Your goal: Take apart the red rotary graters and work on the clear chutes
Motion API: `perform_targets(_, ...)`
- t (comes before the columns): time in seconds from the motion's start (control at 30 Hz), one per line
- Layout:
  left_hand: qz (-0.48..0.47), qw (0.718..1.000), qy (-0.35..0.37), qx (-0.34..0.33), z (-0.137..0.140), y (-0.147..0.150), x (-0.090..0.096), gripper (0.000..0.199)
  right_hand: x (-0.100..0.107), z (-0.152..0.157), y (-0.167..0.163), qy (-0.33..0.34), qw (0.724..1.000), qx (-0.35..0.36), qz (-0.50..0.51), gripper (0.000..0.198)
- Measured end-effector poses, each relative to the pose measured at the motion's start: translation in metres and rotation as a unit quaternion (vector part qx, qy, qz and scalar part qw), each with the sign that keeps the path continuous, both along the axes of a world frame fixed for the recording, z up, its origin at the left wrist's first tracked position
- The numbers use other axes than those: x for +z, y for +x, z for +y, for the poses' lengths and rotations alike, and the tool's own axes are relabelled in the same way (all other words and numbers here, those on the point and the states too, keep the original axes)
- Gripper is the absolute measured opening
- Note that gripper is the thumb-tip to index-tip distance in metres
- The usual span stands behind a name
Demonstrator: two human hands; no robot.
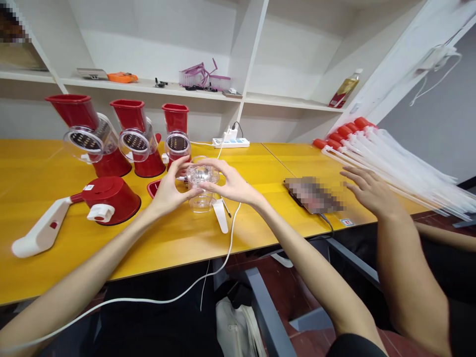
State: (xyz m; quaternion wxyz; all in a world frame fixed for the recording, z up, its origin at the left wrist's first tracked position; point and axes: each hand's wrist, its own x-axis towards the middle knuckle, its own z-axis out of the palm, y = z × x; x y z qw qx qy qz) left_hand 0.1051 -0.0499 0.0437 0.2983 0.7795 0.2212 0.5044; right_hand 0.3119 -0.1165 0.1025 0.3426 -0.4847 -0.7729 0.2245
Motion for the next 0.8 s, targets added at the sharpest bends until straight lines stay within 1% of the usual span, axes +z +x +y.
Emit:
perform_targets(0.13, -0.014, 1.000, -0.011, 0.007, 0.001, -0.001, -0.004, 0.087, 0.001, -0.002, 0.000, 0.033, 0.998, -0.021, -0.040, 0.082)
perform_targets(0.23, -0.017, 1.000, -0.009, 0.014, -0.001, -0.002, -0.007, 0.082, 0.000, -0.002, -0.002, 0.056, 0.997, -0.024, -0.050, 0.077)
perform_targets(0.43, -0.018, 0.998, 0.033, 0.046, -0.008, 0.002, -0.013, 0.066, -0.013, 0.002, -0.010, 0.097, 0.990, -0.011, -0.101, 0.072)
perform_targets(0.53, -0.006, 0.998, 0.037, 0.057, -0.011, 0.004, -0.014, 0.066, -0.019, 0.005, -0.011, 0.124, 0.986, -0.017, -0.113, 0.068)
perform_targets(0.6, 0.006, 0.998, 0.033, 0.062, -0.015, 0.001, -0.010, 0.064, -0.022, 0.008, -0.010, 0.142, 0.982, -0.013, -0.125, 0.065)
perform_targets(0.67, 0.034, 0.997, 0.031, 0.060, -0.024, -0.011, -0.003, 0.063, -0.023, 0.009, -0.009, 0.158, 0.979, -0.012, -0.132, 0.063)
perform_targets(0.73, 0.076, 0.994, 0.036, 0.063, -0.038, -0.034, 0.007, 0.061, -0.026, 0.010, -0.009, 0.174, 0.976, -0.020, -0.128, 0.064)
perform_targets(0.8, 0.101, 0.990, 0.040, 0.089, -0.053, -0.065, 0.016, 0.048, -0.028, 0.010, -0.009, 0.185, 0.975, -0.031, -0.118, 0.064)
